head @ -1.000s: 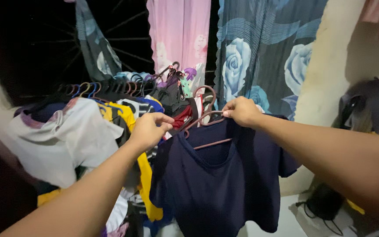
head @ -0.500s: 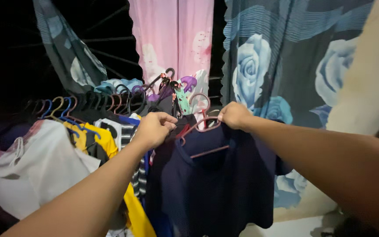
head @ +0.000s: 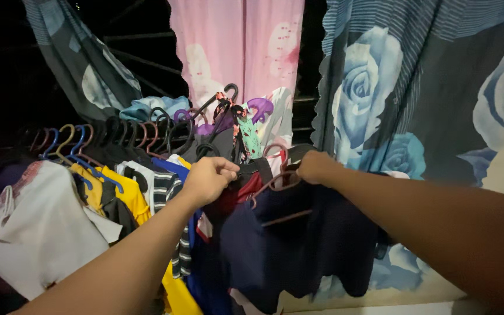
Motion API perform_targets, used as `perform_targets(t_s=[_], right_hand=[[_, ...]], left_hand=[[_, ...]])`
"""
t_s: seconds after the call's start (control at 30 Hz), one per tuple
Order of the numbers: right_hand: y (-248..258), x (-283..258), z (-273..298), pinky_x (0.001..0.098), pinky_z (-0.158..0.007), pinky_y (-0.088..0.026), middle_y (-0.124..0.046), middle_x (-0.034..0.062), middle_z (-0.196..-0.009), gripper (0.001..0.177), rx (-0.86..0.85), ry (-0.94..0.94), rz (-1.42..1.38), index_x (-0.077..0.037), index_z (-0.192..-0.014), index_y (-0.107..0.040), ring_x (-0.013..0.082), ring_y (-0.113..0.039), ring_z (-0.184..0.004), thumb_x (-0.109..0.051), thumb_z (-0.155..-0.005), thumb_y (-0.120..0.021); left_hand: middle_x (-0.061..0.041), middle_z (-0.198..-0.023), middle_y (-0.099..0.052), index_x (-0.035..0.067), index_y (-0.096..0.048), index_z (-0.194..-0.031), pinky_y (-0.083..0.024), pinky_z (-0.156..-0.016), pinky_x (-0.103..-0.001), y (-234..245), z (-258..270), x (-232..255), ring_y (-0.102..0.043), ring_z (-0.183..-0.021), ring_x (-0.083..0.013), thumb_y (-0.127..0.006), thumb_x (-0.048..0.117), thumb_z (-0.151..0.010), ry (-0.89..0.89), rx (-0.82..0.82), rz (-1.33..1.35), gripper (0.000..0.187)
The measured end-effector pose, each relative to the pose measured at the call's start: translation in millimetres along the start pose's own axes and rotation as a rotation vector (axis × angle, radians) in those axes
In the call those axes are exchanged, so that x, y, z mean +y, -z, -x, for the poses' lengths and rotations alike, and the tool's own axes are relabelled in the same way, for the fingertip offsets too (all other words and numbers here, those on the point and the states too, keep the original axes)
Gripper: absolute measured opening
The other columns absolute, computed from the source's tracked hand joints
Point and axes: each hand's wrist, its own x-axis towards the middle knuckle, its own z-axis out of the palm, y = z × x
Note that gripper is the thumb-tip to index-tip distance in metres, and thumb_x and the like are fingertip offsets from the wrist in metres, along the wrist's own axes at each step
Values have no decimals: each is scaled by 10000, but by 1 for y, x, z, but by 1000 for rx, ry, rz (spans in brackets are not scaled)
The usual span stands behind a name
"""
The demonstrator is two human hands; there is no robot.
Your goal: The person hangs several pieces of clothing onto a clothes rack. They pick up a white top, a pink patterned top, a dark blue top, and a yellow t-shirt, placing each onto a hanger and arranging them on the rack.
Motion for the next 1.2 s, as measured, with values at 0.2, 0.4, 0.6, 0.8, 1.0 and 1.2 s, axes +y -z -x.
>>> perform_targets(t_s=[0.2,0.4,0.6,0.8,1.0,1.2], right_hand=[[-33,7,-5,518,-862,-549,-701,218,-1079,352,-24,88,-21,-68,-993,-784,434,-676,-1001,-369,-887,-634],[2,-16,32,488,-944,-534,-732,174,-1141,391,-120,49,-23,-108,-1057,-776,396,-691,-1077,-435,-928,-604],[69,-67,108,521,-1040,-374,-673,130,-1244,460,182,-233,-281,-155,-1283,-594,334,-619,-1191,-459,-937,-595],[62,-86,138,509,-1039,-394,-604,117,-1277,493,566,177,-287,-91,-1319,-530,305,-558,-1243,-297,-888,-653],[54,-120,141,535,-1093,-322,-549,103,-1355,545,641,216,-285,-93,-1378,-489,287,-508,-1294,-241,-881,-659],[62,-189,119,525,-1142,-263,-505,78,-1475,615,570,367,-361,-119,-1433,-461,250,-390,-1441,-180,-853,-655]], left_hand=[[-81,-817,-788,37,-789,-1042,-567,-697,-295,-11,-3,0,-706,-699,-129,-711,98,-840,35,-50,98,224],[-86,-871,-803,52,-796,-1038,-570,-756,-295,-17,5,-1,-741,-777,-149,-733,133,-826,21,-116,-10,235],[-88,-955,-808,69,-788,-1052,-583,-839,-307,-18,16,-32,-776,-896,-171,-731,138,-822,27,-192,-127,248],[-88,-969,-806,76,-785,-1044,-581,-837,-305,-15,43,-35,-773,-904,-189,-762,138,-813,10,-170,-187,241],[-58,-1055,-765,180,-808,-1026,-453,-1015,-420,22,86,-1,-664,-1093,-237,-763,244,-832,126,-164,-484,209],[-27,-1335,-595,271,-812,-1037,-352,-1136,-387,50,126,-33,-435,-1309,-298,-796,348,-781,238,-128,-632,268]])
